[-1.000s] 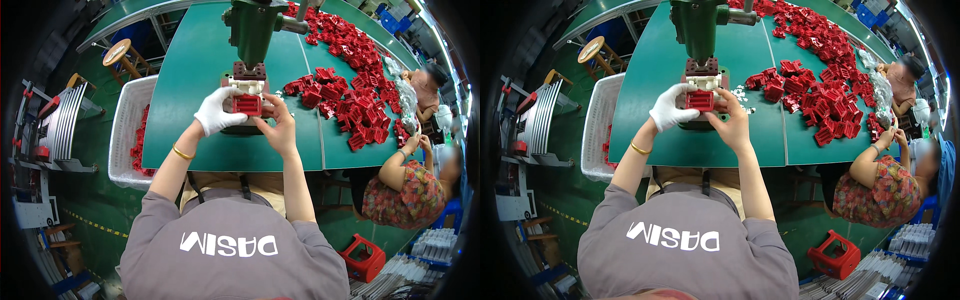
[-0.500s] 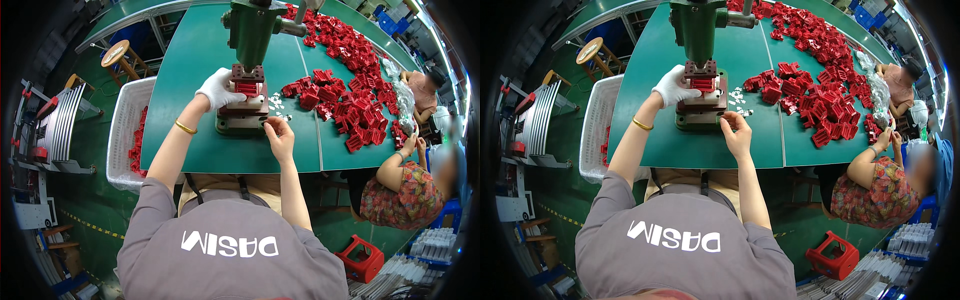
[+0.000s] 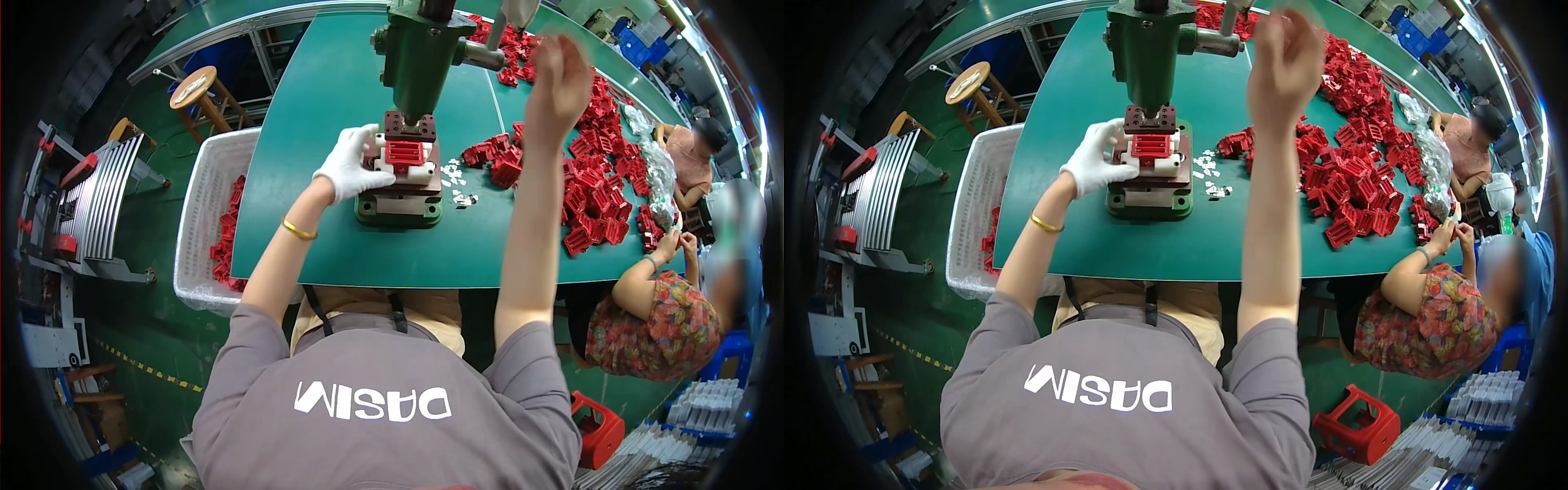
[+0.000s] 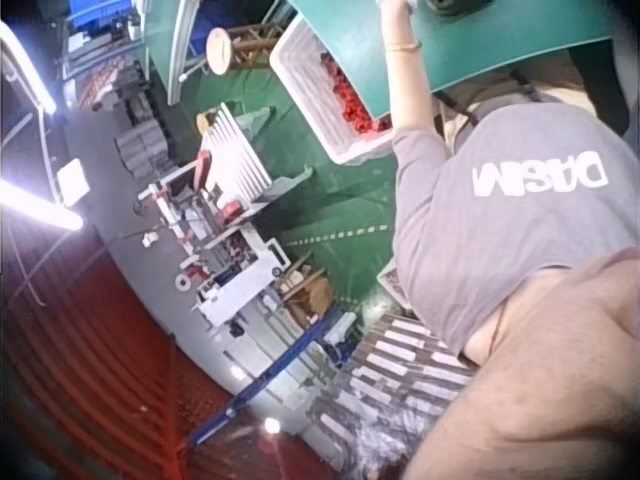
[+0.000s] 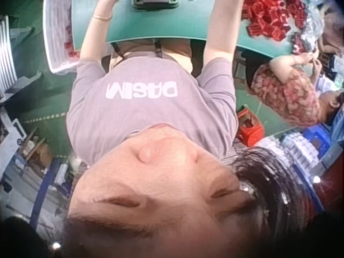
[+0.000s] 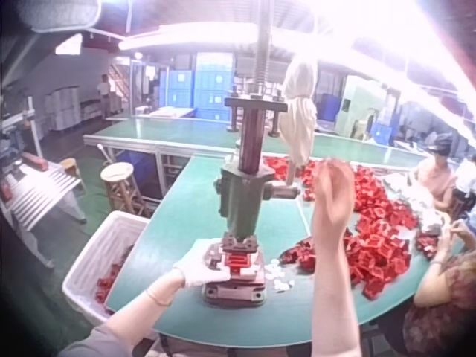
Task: Using a manual press to assemble small white pins into red plastic housings.
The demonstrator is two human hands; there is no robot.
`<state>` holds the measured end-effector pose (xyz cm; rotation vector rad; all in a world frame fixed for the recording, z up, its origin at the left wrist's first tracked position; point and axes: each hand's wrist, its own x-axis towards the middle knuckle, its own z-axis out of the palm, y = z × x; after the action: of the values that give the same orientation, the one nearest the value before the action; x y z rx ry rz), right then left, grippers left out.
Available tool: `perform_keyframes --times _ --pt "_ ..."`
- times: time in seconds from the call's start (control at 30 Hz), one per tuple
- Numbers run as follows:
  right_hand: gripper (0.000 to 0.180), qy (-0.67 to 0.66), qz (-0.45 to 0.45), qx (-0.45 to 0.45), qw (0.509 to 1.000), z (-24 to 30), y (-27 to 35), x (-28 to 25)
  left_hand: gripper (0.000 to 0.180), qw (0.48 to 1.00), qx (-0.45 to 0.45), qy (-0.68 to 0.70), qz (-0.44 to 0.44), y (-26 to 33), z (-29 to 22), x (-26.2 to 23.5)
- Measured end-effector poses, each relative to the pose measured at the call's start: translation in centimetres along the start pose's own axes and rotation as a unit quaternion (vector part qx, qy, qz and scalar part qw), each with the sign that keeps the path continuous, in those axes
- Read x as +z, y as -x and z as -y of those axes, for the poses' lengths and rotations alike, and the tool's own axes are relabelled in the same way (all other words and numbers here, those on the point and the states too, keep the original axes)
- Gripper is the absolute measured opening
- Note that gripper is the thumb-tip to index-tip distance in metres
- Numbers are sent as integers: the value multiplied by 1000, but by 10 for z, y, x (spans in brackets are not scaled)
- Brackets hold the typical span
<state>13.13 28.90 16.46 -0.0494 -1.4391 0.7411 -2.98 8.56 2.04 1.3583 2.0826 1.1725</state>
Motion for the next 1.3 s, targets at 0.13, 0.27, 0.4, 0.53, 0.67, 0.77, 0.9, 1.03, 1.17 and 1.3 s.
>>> perform_keyframes --times 0.13,0.27,0.4,0.53,0.67,0.77,0.9,1.03,1.17,1.3 --pt "38 -11 -20 20 1000 22 -128 44 90 996 -37 79 16 43 4 -3" --pt "28 -308 292 107 899 32 -183 62 77 996 -34 79 24 89 8 -3" --pt "38 -361 343 109 860 -17 -209 44 68 992 -60 112 28 111 14 6" --pt "16 -2 -133 10 991 109 -72 34 61 989 -73 126 24 123 14 9" --pt "39 -208 -9 -18 978 115 76 -22 59 987 -73 142 18 122 13 16" --pt "27 -72 67 0 995 117 127 -43 57 989 -55 132 29 115 12 18" --pt "17 -45 75 -16 996 121 113 -40 56 991 -36 122 39 113 9 27" --pt "17 -57 28 -28 998 121 111 -35 57 990 -45 123 47 116 6 33" --pt "18 -71 6 -15 997 128 100 -28 57 991 -46 108 58 114 7 34" --pt "20 -36 22 -51 998 103 150 -40 57 991 -40 113 53 115 8 38"
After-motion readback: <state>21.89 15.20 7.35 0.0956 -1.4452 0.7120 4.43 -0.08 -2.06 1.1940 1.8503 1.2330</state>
